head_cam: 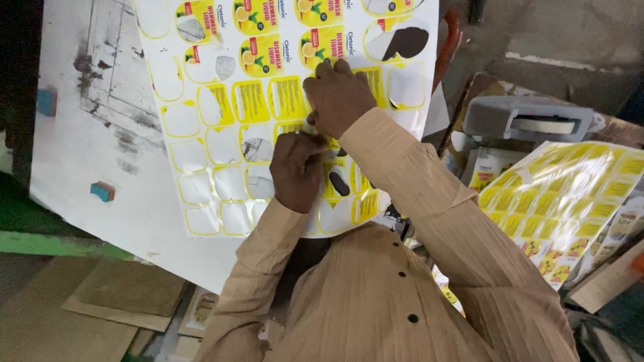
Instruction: The person peels individual yellow stickers from a large printed sheet using both hands. The person works systematically across the sheet, removing stickers one by one and leaving empty spaces behind.
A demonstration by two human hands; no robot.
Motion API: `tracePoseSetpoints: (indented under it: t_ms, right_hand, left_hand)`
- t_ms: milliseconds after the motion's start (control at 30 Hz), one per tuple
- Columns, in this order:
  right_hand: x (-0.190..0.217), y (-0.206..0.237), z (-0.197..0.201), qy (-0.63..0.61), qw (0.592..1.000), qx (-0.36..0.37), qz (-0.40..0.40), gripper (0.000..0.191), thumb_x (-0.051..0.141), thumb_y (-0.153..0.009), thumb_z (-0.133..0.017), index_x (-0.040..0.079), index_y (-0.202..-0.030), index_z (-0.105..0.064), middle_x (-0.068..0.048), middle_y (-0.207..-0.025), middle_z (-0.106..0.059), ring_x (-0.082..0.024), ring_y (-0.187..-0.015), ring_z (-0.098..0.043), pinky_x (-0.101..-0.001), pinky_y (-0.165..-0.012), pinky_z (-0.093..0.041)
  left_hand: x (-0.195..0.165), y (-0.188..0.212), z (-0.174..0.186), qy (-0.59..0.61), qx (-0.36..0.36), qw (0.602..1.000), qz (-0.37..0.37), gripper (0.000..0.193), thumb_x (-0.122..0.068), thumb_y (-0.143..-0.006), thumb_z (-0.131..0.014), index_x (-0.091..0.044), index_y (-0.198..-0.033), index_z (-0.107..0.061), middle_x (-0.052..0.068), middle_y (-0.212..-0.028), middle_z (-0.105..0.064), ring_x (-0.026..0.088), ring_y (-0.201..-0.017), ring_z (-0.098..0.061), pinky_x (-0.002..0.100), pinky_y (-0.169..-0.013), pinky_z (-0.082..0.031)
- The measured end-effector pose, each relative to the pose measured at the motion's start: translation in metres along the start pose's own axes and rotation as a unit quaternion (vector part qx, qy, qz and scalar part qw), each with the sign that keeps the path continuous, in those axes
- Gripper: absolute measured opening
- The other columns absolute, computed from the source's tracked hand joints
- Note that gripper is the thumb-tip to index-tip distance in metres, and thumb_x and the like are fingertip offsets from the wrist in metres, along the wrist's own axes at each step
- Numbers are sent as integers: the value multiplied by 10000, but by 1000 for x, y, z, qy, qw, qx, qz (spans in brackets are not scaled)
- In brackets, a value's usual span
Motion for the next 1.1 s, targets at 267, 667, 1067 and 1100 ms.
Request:
tracePoseSetpoints:
  t_ms: [267, 667, 1067, 1100]
  right_hand:
    - [-4, 6, 8, -81, 995, -38, 38, 319, 204, -763, -816, 97, -1035, -688, -98, -1082, -653, -341, -1111, -588, -547, -851, -483]
    - [-113, 192, -14, -393, 798, -437, -132, 538, 138, -915, -688, -29, -1352, -421, -79, -1269, -521, -242, -1122, -518, -356, -918, -444]
    - [-109, 215, -76, -916, 377, -137, 20, 410, 254, -1076, -704, -57, -1317, -592, -131, -1156, -654, -232, -981, -543, -388, -878, -444]
    - [-91, 209, -71, -938, 333, -93, 17, 411, 257, -1078, -700, -56, -1320, -591, -131, -1160, -653, -233, -985, -543, -388, -880, -445]
  left_hand:
    - [-64, 41, -17, 108, 220, 968, -60, 472, 104, -772, -698, -92, -1199, -651, 106, -1009, -606, 336, -940, -616, 426, -805, -520]
    - [-54, 19, -2, 209, 331, 920, 17, 494, 109, -905, -534, -97, -1346, -616, 132, -1335, -657, 287, -1111, -728, 337, -923, -616]
    - [12, -59, 13, 96, 191, 976, 46, 338, 94, -923, -669, -24, -1238, -641, 117, -1271, -662, 219, -1100, -683, 318, -974, -557]
    - [15, -55, 12, 118, 203, 970, 60, 334, 87, -933, -667, -36, -1243, -638, 111, -1307, -654, 210, -1128, -681, 312, -999, -557]
Point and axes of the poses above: each hand's wrist, its own y-axis away from the middle knuckle, its own z-axis out of the back of the hand, x = y × z, the point moved 6 cm from there along -y, towards the middle knuckle
